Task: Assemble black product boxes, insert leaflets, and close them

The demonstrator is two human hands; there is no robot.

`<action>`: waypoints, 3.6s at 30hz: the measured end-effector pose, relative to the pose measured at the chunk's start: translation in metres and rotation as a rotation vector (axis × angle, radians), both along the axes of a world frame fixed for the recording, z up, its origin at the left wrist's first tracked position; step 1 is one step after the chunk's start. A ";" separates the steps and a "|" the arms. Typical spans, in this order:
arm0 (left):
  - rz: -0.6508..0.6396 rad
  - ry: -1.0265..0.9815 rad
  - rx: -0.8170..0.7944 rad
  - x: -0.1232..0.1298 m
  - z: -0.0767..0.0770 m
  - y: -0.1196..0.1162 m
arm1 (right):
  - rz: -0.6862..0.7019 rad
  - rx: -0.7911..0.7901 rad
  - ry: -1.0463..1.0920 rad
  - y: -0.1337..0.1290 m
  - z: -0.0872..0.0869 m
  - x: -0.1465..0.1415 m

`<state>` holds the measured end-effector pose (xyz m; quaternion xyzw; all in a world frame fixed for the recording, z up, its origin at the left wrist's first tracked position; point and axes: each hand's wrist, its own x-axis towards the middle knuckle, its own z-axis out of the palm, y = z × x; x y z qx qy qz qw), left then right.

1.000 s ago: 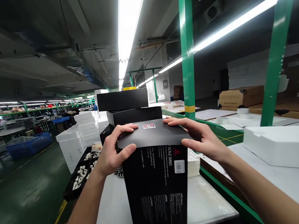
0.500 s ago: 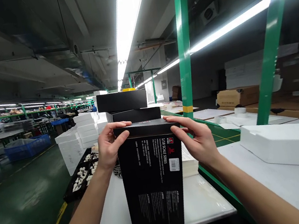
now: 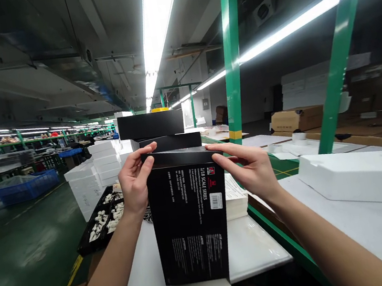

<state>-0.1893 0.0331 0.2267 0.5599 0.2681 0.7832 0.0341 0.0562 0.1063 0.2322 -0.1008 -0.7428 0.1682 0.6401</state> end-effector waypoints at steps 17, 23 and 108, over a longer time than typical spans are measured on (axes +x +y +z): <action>0.107 0.006 -0.086 0.004 -0.002 0.001 | 0.063 0.130 -0.097 0.015 0.000 0.015; 0.196 0.032 -0.060 0.003 0.000 -0.002 | 0.121 0.037 -0.031 0.015 -0.002 0.008; 0.490 -0.779 0.122 -0.124 -0.055 -0.088 | 0.159 -0.561 -0.476 -0.024 -0.145 0.077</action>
